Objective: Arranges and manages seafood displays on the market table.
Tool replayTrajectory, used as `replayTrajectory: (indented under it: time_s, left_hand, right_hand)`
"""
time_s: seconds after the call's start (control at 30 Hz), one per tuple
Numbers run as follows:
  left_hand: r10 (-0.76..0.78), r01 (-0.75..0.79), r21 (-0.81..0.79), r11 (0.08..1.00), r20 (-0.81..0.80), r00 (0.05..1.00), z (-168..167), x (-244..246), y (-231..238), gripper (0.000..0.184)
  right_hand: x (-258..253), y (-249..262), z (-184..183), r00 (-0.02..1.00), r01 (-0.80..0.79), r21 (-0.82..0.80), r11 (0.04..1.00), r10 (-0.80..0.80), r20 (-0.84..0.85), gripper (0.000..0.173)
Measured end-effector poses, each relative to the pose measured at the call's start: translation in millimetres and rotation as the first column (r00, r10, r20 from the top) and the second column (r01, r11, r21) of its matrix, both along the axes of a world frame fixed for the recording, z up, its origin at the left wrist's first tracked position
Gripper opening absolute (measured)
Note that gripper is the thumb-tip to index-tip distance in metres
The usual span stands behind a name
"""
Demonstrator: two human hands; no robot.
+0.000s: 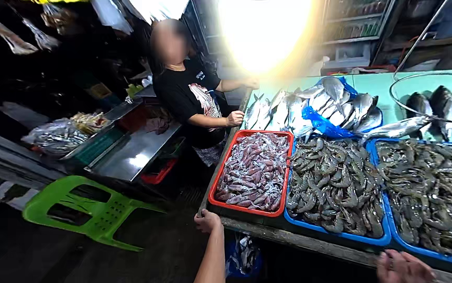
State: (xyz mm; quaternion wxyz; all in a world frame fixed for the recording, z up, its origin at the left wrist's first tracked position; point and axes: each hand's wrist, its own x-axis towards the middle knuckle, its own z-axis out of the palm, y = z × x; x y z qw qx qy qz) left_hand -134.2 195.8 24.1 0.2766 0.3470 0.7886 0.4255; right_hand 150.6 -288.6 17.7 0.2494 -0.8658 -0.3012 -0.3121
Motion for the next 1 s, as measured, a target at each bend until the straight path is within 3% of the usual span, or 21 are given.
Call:
replayTrajectory:
  time_s: [0.17, 0.67, 1.0]
  left_hand:
    - [0.012, -0.012, -0.014, 1.000, -0.055, 0.998, -3.8, -1.2, 2.4, 0.054]
    - [0.008, -0.010, -0.037, 0.999, -0.056, 0.998, -3.1, -2.6, 0.2, 0.057]
    - [0.024, -0.026, -0.055, 0.998, -0.027, 0.999, 3.1, 0.1, -0.4, 0.054]
  right_hand:
    - [37.1, -33.8, -45.2, 0.996, 0.076, -0.014, 0.997, -0.075, 0.045, 0.037]
    - [40.6, -29.7, -53.2, 0.983, 0.133, 0.022, 0.991, -0.135, 0.121, 0.041]
    - [37.1, -28.9, -47.3, 0.988, 0.155, -0.048, 0.987, -0.154, 0.030, 0.041]
